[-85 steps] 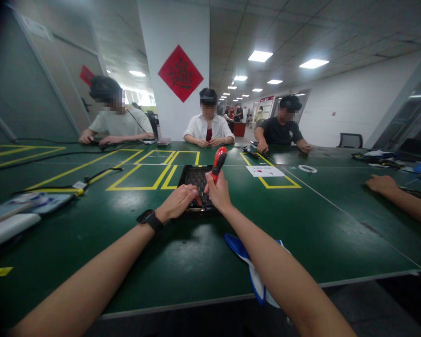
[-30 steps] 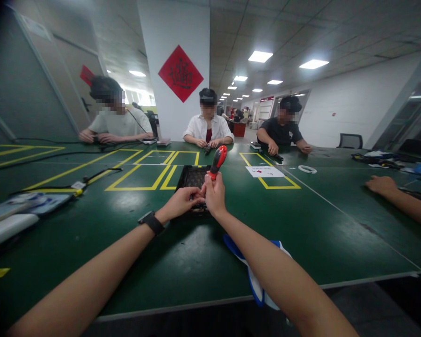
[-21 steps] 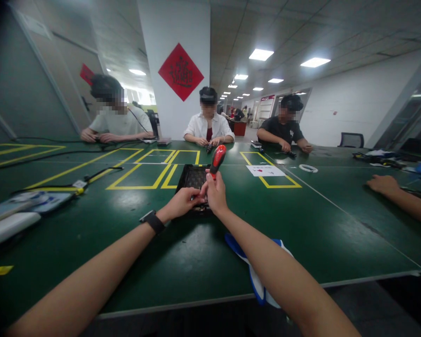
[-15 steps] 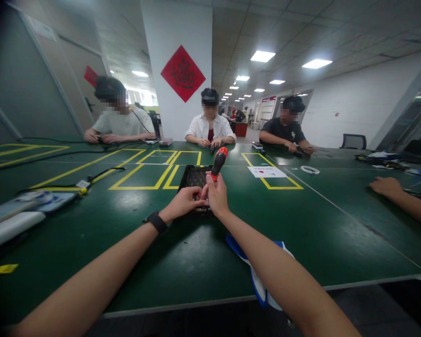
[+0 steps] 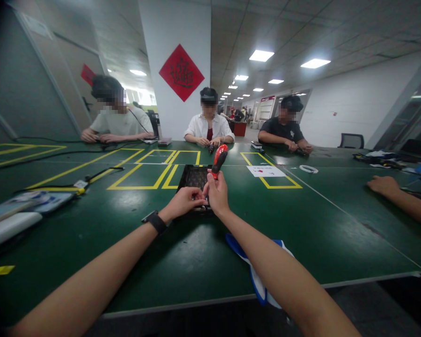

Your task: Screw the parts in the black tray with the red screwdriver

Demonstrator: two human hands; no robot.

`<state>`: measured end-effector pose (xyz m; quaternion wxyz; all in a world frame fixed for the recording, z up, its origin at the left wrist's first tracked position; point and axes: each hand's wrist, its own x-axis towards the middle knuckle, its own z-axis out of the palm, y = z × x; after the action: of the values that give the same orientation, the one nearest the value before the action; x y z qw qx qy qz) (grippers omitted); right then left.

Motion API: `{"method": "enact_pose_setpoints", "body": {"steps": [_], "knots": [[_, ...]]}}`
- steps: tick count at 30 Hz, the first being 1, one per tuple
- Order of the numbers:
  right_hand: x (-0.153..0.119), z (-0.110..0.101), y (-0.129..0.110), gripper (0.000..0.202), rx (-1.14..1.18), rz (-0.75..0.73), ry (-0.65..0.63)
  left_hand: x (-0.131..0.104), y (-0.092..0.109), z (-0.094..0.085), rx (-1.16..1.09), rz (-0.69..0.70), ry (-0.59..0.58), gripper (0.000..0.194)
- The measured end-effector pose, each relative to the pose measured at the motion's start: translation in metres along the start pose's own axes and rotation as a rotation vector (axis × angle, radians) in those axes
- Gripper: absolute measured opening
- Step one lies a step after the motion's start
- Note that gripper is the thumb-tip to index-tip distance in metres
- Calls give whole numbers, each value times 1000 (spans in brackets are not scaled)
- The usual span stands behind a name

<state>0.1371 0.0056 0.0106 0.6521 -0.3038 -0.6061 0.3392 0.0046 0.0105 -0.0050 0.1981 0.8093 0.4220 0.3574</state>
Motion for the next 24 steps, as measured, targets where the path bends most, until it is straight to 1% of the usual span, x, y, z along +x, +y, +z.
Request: {"method": "enact_pose_setpoints", "body": {"steps": [4,8,10,13,17,24], "knots": [[0,-1,2,38,8,4,-18,0,-2,-1,64,26,-15,24],[2,-2,5,40,10,12,-26,0,0,-2,-21,67,-51,19],[2,-2,4,40,16,4,-24,0,0,-1,-70,47,-35,21],[2,-1,2,39,46,-1,-33,1,0,0,-54,-11,12,34],[1,1,-2,38,73,-4,-60,1,-1,-1,4,-55,-3,33],[1,-1,-1,38,91,34,-92,1,-4,-2,36,20,-46,24]]}}
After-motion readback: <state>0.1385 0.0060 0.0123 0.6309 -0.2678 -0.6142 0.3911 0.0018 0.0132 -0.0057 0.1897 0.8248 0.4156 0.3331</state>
